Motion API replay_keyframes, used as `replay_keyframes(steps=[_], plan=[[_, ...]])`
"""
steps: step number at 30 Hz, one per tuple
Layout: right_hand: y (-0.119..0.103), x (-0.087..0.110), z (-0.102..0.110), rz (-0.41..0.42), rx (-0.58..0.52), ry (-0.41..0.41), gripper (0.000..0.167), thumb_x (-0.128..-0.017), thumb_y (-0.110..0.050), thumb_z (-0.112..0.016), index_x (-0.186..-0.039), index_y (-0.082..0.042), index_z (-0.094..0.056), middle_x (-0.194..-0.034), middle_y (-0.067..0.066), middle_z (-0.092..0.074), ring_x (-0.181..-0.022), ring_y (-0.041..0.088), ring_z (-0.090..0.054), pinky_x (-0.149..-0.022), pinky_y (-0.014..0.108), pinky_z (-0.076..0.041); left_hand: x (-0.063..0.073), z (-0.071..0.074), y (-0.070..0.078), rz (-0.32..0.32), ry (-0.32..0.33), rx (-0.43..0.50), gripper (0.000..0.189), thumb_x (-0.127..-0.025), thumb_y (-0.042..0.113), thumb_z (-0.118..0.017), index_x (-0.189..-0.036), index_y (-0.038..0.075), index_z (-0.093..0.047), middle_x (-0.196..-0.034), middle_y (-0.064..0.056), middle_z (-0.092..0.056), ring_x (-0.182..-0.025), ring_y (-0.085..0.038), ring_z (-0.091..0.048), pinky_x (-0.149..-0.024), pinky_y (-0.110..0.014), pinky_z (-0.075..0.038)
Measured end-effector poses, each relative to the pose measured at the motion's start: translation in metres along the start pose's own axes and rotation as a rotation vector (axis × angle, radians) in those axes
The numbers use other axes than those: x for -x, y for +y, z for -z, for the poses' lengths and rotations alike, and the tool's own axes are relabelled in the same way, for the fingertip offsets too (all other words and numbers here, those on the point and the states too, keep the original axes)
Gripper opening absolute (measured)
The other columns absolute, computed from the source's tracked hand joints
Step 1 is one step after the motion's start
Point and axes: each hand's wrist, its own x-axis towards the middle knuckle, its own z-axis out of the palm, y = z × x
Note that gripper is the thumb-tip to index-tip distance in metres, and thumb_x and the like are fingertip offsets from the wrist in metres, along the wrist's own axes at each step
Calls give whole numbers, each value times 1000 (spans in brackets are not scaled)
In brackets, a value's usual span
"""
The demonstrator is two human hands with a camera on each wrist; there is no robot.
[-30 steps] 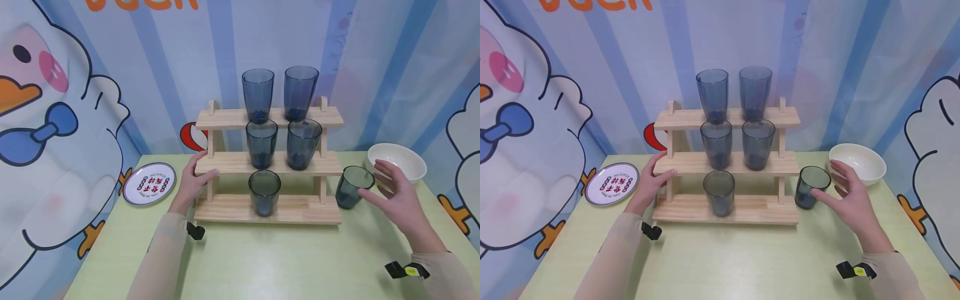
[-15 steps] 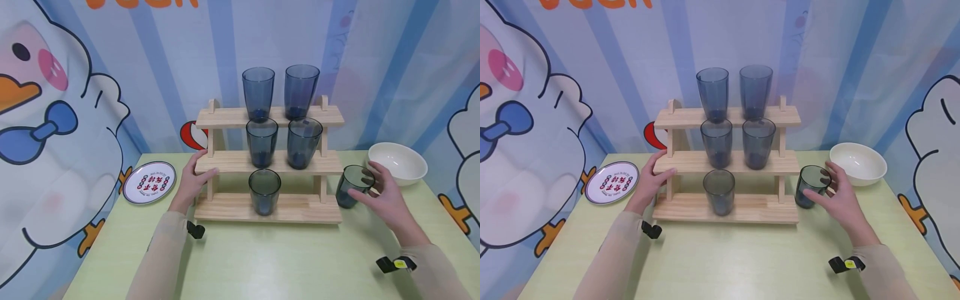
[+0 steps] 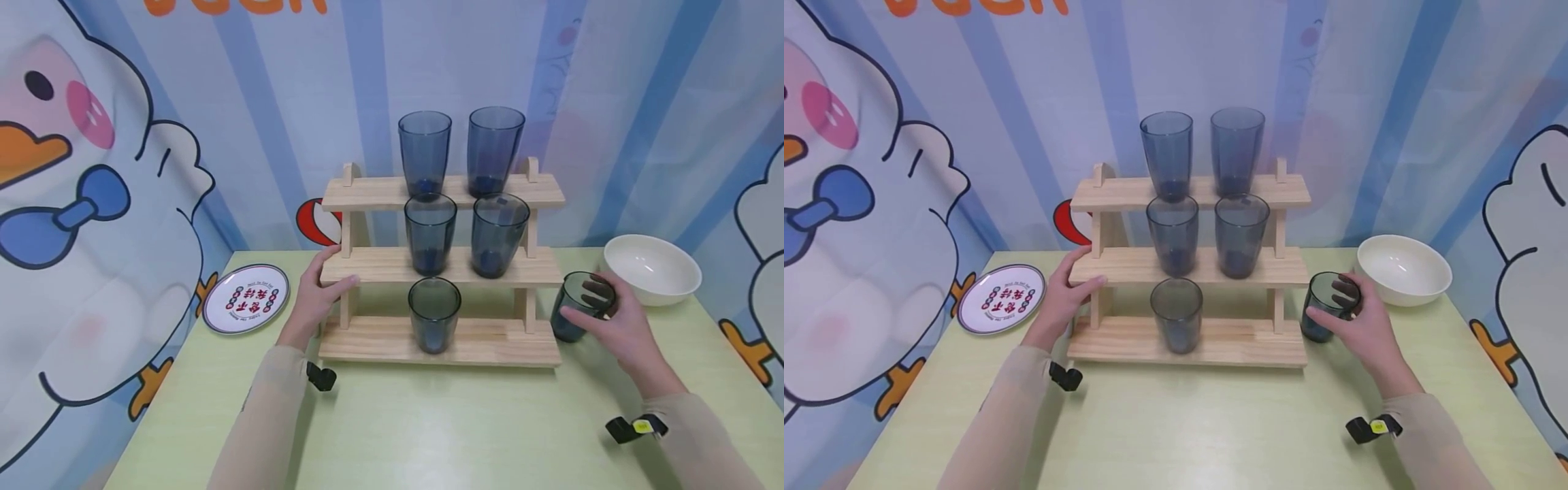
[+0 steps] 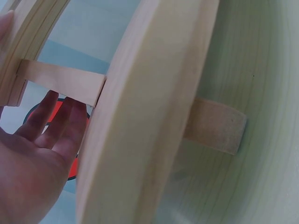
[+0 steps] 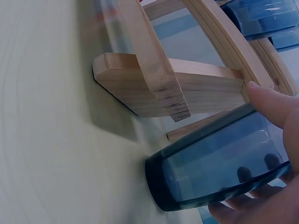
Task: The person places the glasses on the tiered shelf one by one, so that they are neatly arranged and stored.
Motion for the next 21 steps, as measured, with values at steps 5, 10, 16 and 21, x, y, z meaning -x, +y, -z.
replay_keyframes(steps=[5, 10, 16, 21], plan=[[1, 1, 0, -17, -1, 39, 89, -94, -21, -82, -164, -4, -29, -137, -2, -56, -116, 4, -54, -85, 8, -47, 0, 0, 0, 5, -2, -1, 66, -96, 20, -79, -154, 29, -49, -156, -8, -47, -131, -32, -51, -112, -54, -44], [4, 5, 3, -19, -11, 65, 88, -92, -18, -84, -164, -8, -33, -130, -15, -57, -112, 3, -57, -83, 9, -49, 0, -2, 0, 7, -2, -1, 67, -96, 20, -79, -155, 28, -48, -155, -9, -46, -132, -32, -50, -113, -53, -43], [6, 12, 9, -5, -26, 77, 86, -91, -15, -85, -163, -14, -38, -127, -18, -61, -111, 3, -59, -82, 10, -50, -1, -1, -2, 0, 2, 0, 67, -96, 18, -78, -154, 28, -49, -154, -10, -47, -131, -31, -50, -112, -52, -43], [6, 20, 17, -18, -8, 86, 81, -91, -16, -85, -161, -16, -43, -126, -22, -61, -110, 3, -58, -80, 10, -50, -1, -1, -1, -2, 2, 15, 69, -95, 15, -78, -156, 28, -47, -156, -11, -46, -131, -31, -49, -112, -54, -43]])
